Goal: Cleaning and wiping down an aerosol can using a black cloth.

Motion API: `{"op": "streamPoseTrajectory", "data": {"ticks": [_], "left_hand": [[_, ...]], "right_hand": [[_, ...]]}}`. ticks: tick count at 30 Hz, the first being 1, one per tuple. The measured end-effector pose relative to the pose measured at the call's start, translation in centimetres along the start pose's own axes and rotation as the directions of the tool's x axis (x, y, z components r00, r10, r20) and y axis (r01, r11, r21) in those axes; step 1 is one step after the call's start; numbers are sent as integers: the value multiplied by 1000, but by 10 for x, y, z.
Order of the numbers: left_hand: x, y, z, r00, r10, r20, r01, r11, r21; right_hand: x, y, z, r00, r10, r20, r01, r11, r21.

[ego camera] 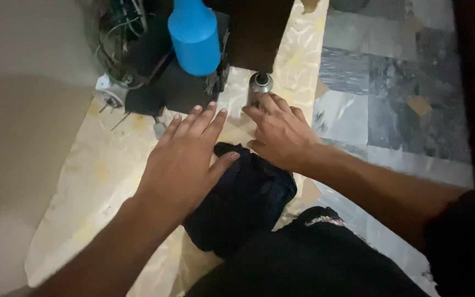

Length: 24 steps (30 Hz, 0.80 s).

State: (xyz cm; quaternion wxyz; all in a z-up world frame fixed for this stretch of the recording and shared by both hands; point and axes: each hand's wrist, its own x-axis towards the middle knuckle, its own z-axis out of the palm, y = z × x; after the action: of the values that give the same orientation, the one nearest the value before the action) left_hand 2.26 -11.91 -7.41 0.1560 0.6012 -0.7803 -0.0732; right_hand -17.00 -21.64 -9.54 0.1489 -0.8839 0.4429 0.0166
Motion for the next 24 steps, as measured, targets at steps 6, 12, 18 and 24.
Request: {"op": "streamPoseTrajectory", "data": {"ticks": [6, 12, 18, 24], "left_hand": [[17, -9, 10, 999, 22, 33, -22, 1000, -3], [37, -23, 21, 990, 35, 137, -42, 998, 45], [36, -35, 34, 991, 24, 133, -24, 1000, 0], [36, -37, 40, 991, 9, 133, -7, 1000, -15]], "right_hand": [[17, 25, 22, 998, 45, -52, -45, 999, -6], [32, 43, 45, 993, 114, 10, -115, 993, 26], [40, 53, 53, 980, 149, 136, -158, 986, 61], [46, 62, 58, 975, 111, 193, -124, 991, 58]]}}
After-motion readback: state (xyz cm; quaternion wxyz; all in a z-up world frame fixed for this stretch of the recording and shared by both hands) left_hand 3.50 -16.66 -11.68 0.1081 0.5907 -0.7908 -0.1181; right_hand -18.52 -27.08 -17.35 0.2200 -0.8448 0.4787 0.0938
